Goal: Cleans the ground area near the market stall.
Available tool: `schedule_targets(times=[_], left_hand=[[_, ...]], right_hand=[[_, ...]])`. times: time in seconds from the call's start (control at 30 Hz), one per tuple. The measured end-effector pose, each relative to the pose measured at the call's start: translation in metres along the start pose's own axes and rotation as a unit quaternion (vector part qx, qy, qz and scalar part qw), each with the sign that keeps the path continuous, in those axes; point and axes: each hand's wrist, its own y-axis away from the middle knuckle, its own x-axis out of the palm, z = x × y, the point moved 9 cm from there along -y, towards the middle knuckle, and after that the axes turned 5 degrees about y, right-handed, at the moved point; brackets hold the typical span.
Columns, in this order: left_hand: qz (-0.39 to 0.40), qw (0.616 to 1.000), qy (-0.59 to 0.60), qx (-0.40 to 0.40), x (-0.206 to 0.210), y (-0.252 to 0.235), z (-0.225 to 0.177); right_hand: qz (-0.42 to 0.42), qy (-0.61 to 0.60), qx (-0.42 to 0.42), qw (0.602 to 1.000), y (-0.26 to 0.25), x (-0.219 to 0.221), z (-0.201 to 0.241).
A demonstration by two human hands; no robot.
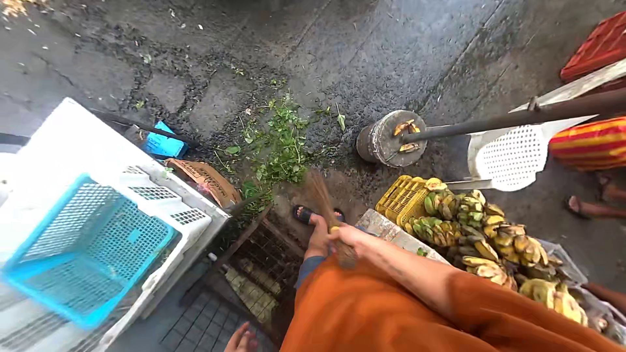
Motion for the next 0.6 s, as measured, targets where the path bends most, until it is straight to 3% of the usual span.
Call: schedule_targets(times=[0.07, 0.13, 0.23, 0.33, 0.47, 0.53, 0.6], left_hand=[[0.004, 1.000, 0.011, 0.008, 0.007, -0.007, -0.006], [0.014, 1.000, 0.002, 0.001, 0.021, -0.015, -0.009], [0.032, 0.998, -0.052, -0.001, 0.038, -0.026, -0.018], [0.049, 0.992, -0.111, 0.030, 0.040, -0.026, -0.038], [0.003, 0.993, -0.095, 0.075, 0.007, -0.004, -0.077], [-0.020, 0.995, -0.061, 0.079, -0.005, 0.003, -0.087], [-0.030, 0.996, -0.048, 0.072, -0.005, -0.001, -0.089]], right_hand=[[-0.047, -0.059, 0.051, 0.996, 0.050, -0.052, -0.031], [-0.119, -0.140, 0.109, 0.977, 0.057, -0.098, -0.056], [-0.109, -0.213, 0.124, 0.963, -0.019, -0.129, -0.058], [-0.022, -0.112, 0.069, 0.991, -0.090, -0.089, -0.018], [0.020, -0.120, 0.005, 0.993, -0.022, -0.025, 0.000], [0.001, -0.185, 0.001, 0.983, 0.018, -0.030, -0.014], [-0.066, -0.243, -0.002, 0.968, 0.020, -0.052, -0.018]])
